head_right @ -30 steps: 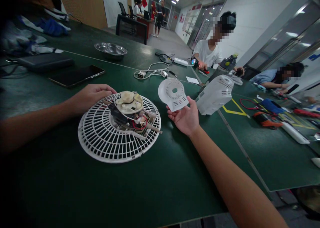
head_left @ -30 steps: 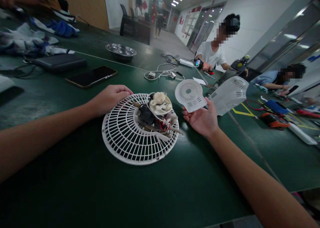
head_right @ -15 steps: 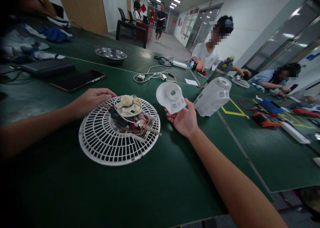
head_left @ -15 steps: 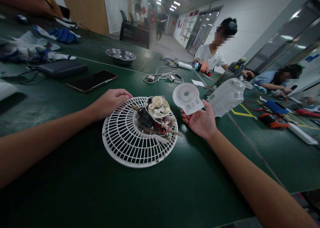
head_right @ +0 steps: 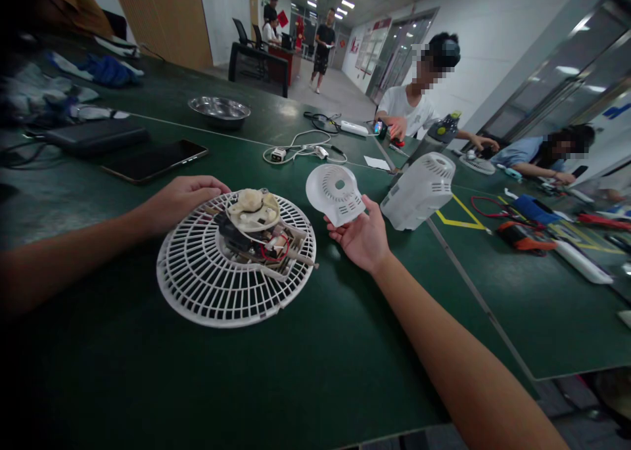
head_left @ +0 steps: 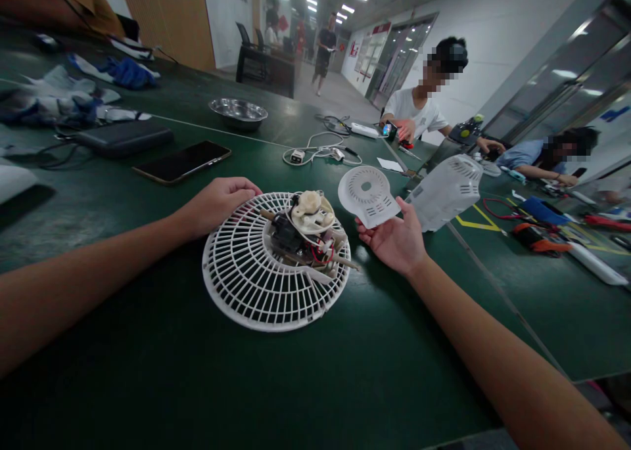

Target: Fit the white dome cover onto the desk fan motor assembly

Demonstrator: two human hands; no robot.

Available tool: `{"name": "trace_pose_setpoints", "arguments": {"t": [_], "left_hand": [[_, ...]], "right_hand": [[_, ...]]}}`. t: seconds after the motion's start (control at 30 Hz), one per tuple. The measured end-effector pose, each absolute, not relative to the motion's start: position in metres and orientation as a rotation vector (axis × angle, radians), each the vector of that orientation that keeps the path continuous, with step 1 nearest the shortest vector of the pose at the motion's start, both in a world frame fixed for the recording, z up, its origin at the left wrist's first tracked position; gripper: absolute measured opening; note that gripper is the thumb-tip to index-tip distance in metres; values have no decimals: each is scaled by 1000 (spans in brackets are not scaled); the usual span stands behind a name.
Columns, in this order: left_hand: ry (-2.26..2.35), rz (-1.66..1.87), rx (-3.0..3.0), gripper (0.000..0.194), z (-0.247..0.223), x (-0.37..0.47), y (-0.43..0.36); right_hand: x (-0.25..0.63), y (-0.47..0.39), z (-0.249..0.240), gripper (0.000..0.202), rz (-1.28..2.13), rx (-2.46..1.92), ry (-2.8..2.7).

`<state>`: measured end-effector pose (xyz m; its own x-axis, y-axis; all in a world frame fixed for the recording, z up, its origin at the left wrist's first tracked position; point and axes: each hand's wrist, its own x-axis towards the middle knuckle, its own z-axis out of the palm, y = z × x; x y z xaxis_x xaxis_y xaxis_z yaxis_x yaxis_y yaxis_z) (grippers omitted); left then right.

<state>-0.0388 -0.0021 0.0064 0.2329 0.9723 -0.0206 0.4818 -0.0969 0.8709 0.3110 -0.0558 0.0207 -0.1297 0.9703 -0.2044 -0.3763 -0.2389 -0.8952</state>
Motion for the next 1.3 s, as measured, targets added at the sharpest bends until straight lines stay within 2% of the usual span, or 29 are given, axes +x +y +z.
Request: {"name": "trace_pose_setpoints", "arguments": {"t": [0.83, 1.3], "left_hand": [[1351, 771, 1671, 28, 12, -37, -8], [1348, 774, 1683, 28, 11, -37, -6]], "right_hand": [[308, -56, 20, 52, 1572, -1046, -901], [302, -60, 23, 44, 1554, -1055, -922]]}}
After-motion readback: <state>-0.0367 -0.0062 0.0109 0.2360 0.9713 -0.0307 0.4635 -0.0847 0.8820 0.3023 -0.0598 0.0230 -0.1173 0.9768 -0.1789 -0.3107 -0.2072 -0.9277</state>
